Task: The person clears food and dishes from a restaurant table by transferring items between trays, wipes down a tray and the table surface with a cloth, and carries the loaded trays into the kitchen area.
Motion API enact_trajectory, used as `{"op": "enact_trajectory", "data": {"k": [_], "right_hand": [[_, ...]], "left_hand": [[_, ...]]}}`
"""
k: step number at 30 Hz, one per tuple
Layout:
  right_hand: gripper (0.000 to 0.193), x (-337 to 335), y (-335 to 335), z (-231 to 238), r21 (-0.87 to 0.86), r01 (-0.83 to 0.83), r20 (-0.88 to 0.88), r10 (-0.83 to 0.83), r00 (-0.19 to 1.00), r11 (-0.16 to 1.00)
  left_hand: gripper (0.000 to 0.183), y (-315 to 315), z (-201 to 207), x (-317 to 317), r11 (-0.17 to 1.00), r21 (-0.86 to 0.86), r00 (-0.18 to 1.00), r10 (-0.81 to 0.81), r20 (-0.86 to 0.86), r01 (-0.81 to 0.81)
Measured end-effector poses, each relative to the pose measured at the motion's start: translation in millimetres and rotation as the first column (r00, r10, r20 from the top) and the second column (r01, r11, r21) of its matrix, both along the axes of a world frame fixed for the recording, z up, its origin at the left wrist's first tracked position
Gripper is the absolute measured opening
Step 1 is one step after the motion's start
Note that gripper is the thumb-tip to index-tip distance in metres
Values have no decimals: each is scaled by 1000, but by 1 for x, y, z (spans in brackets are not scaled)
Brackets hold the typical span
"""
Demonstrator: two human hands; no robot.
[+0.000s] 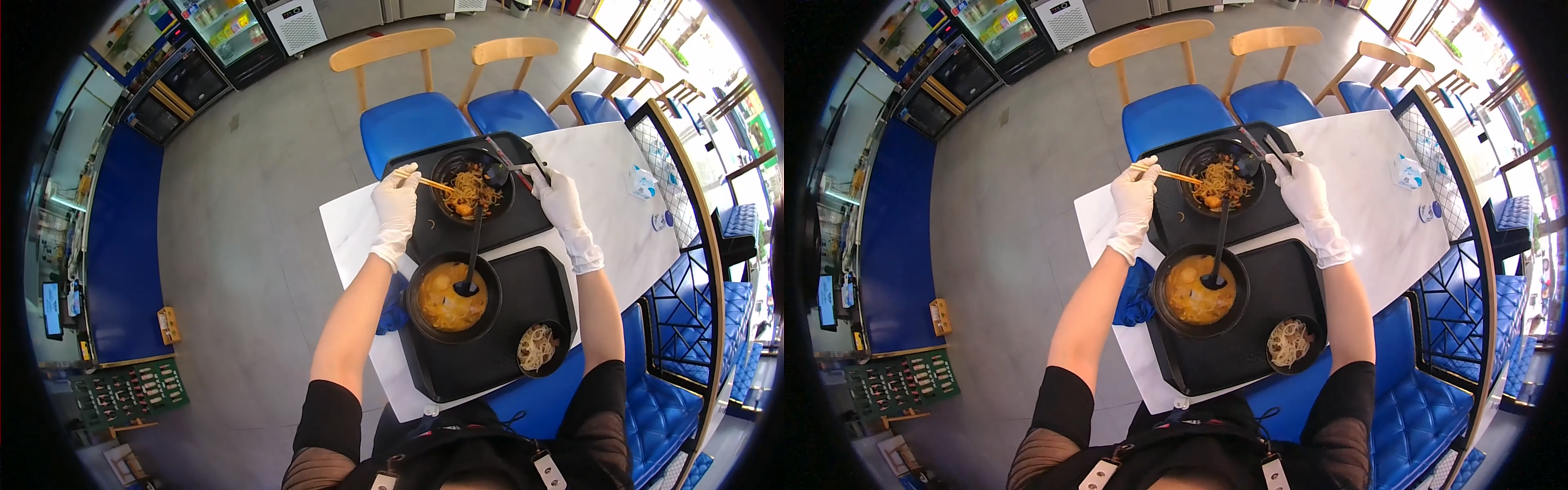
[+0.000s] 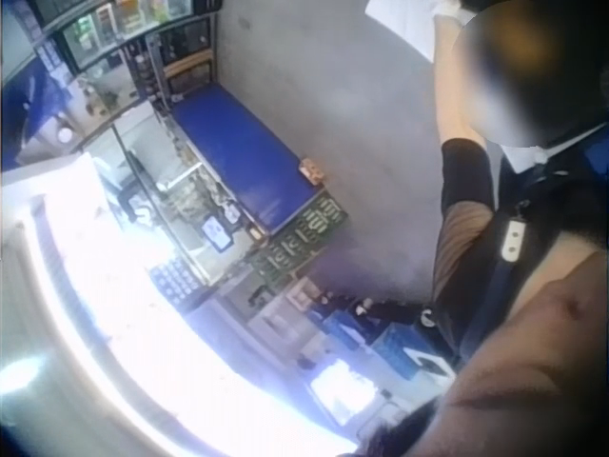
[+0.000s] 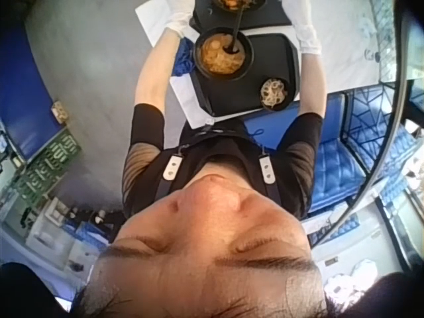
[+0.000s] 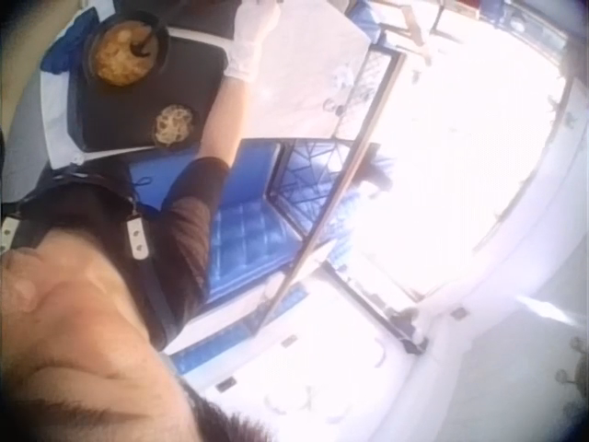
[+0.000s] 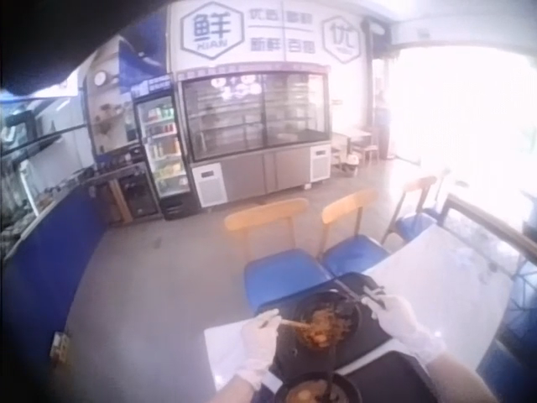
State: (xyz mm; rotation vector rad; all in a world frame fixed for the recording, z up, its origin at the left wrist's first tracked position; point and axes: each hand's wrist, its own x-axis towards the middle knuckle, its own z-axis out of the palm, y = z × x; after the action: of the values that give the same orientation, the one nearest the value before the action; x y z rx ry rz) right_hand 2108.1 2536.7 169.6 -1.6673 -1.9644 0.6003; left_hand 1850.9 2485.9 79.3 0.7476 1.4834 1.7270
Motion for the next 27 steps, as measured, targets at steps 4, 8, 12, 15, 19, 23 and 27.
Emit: {"op": "enact_trajectory", "data": {"k": [4, 8, 12, 15, 19, 23, 27], "right_hand": [[41, 2, -5, 2, 17, 2, -4, -2, 1000, 1000], [42, 19, 1, 5, 7, 1, -51, 0, 999, 1000], [40, 30, 5, 10, -70, 30, -120, -38, 992, 997], [37, 35, -3, 15, -129, 49, -165, -70, 984, 990], [37, 67, -23, 22, -142, 83, -204, -111, 973, 986], [37, 121, -45, 25, -78, 97, -258, -114, 959, 992], [42, 147, -64, 37, 0, 254, -124, -252, 960, 967]], "left_hand": [[14, -10, 3, -2, 998, -47, 999, 34, 38, -32], [14, -19, 1, -16, 997, -26, 993, 71, 93, -69], [18, -35, -7, -53, 990, -28, 987, 141, 77, -140], [20, -58, -8, -78, 978, -83, 969, 200, 148, -189], [19, -104, -6, -119, 952, -110, 928, 303, 216, -285], [19, -185, -20, -172, 866, -165, 862, 493, 120, -472], [14, -276, -76, -189, 727, -324, 772, 635, -16, -605]]}}
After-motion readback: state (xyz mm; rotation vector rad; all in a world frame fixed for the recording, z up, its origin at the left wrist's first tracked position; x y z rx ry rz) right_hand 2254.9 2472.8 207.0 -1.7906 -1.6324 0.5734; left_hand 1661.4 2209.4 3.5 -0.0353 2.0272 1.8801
